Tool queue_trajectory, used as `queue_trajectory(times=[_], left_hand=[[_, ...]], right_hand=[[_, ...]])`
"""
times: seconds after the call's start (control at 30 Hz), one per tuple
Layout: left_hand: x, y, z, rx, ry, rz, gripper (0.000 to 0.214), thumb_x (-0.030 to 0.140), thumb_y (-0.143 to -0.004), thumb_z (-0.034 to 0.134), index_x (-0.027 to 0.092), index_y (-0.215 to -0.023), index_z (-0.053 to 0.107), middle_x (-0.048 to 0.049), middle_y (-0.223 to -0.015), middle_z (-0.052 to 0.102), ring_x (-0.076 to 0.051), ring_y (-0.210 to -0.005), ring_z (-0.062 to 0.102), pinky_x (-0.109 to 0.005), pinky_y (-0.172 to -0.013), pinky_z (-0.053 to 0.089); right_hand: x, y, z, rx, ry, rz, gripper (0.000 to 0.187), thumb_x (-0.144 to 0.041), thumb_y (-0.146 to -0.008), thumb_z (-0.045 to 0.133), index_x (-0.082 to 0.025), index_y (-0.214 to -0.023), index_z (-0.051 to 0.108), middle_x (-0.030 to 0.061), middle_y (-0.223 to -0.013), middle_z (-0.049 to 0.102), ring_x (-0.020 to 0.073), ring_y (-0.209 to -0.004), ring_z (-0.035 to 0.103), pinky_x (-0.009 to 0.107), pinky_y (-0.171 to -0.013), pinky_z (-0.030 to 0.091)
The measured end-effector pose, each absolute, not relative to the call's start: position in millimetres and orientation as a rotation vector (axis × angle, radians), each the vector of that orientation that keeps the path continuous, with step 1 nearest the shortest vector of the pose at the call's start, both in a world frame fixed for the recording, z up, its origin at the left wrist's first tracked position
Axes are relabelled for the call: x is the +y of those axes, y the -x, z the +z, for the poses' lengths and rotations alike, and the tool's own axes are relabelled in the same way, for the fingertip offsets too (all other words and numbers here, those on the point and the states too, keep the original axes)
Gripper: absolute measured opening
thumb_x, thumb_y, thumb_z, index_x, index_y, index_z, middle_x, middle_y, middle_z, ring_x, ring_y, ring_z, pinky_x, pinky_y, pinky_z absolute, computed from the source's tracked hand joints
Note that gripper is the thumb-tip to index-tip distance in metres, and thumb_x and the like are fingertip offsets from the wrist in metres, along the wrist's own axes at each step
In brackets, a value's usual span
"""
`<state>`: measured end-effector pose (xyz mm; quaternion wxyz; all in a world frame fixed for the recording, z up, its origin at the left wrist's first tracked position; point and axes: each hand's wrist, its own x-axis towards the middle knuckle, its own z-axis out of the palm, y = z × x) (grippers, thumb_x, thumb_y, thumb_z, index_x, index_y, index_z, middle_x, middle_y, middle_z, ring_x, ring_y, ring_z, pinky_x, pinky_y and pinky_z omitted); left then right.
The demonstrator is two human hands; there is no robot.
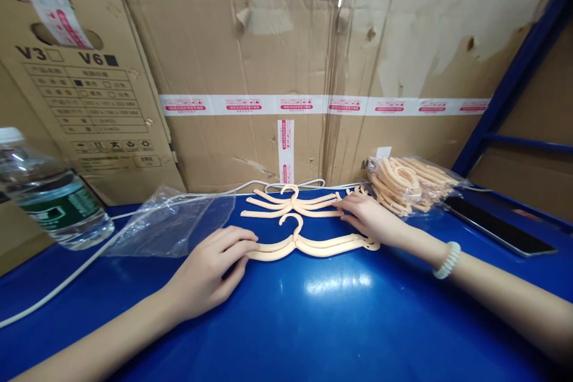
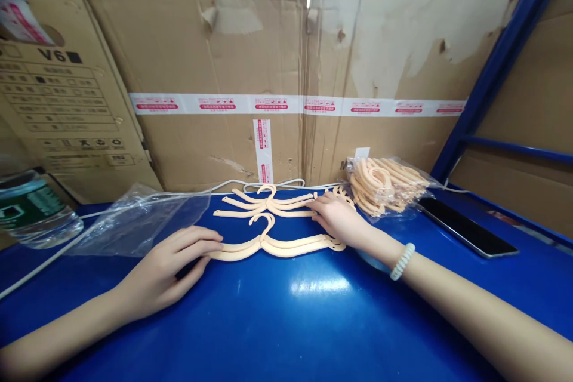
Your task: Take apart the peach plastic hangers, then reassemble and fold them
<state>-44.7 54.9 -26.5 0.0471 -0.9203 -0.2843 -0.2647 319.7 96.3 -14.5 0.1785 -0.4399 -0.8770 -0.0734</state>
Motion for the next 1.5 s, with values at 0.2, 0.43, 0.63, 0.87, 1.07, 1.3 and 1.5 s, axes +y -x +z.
queue_trajectory(times=[0.2, 0.43, 0.63, 0.87, 1.07, 1.3, 1.5], left_hand=[[54, 45, -27, -0.846, 2.801, -0.81, 0.028, 0.008, -0.094, 0.043, 0.021, -0.113, 0.059, -0.0094, -0.115, 0.064, -0.023, -0.104, 0.06, -0.041, -0.091, 0.046], [54, 45, -26, -0.784, 2.732, -0.833, 0.026, 0.006, -0.093, 0.045, 0.019, -0.111, 0.059, -0.0095, -0.113, 0.065, -0.023, -0.103, 0.06, -0.041, -0.089, 0.047], [46, 42, -19, -0.674, 2.558, -0.905, 0.039, -0.003, -0.086, 0.046, 0.014, -0.12, 0.056, -0.0125, -0.119, 0.063, -0.026, -0.114, 0.056, -0.044, -0.097, 0.045], [29, 24, -9, -0.906, 2.396, -1.045, 0.054, 0.003, -0.086, 0.049, 0.014, -0.139, 0.04, -0.0174, -0.146, 0.041, -0.035, -0.139, 0.034, -0.055, -0.112, 0.033], [25, 18, -9, -0.918, 2.344, -1.035, 0.061, 0.006, -0.087, 0.052, 0.014, -0.144, 0.032, -0.0175, -0.152, 0.032, -0.035, -0.144, 0.026, -0.055, -0.116, 0.027], [34, 25, -15, -1.018, 2.493, -0.868, 0.044, 0.018, -0.098, 0.045, 0.017, -0.142, 0.036, -0.0117, -0.116, 0.063, -0.027, -0.105, 0.058, -0.042, -0.09, 0.047], [30, 18, -20, -1.109, 2.768, -1.033, 0.022, 0.016, -0.101, 0.036, 0.022, -0.111, 0.055, -0.0037, -0.091, 0.061, -0.018, -0.082, 0.06, -0.028, -0.073, 0.05]], right_hand=[[95, -312, -18, -2.429, 1.242, -0.199, 0.008, -0.011, -0.084, 0.063, -0.014, -0.082, 0.07, 0.0104, -0.08, 0.069, 0.0272, -0.083, 0.062, 0.04, -0.076, 0.051], [92, -314, -14, -2.272, 1.185, -0.159, 0.008, -0.011, -0.082, 0.065, -0.018, -0.078, 0.065, 0.0045, -0.076, 0.065, 0.0188, -0.07, 0.063, 0.029, -0.064, 0.051], [81, -329, -3, -2.146, 1.102, -0.168, 0.007, -0.02, -0.088, 0.059, -0.02, -0.083, 0.064, 0.0045, -0.079, 0.064, 0.0183, -0.069, 0.064, 0.029, -0.064, 0.052], [64, -327, 0, -2.204, 1.06, -0.167, 0.012, -0.021, -0.09, 0.057, -0.02, -0.078, 0.061, 0.003, -0.074, 0.061, 0.0168, -0.068, 0.061, 0.027, -0.061, 0.047], [52, -318, 0, -2.368, 1.073, -0.004, 0.015, -0.017, -0.091, 0.053, -0.019, -0.078, 0.06, 0.0034, -0.077, 0.061, 0.0167, -0.071, 0.061, 0.027, -0.064, 0.046], [42, -309, -3, -2.368, 1.057, 0.218, 0.014, -0.019, -0.091, 0.054, -0.019, -0.079, 0.06, 0.0027, -0.079, 0.062, 0.0149, -0.072, 0.059, 0.026, -0.066, 0.046], [53, -323, 4, -2.31, 1.103, 0.319, 0.019, -0.031, -0.093, 0.056, -0.02, -0.081, 0.066, 0.0037, -0.079, 0.069, 0.0166, -0.072, 0.063, 0.028, -0.066, 0.049]])
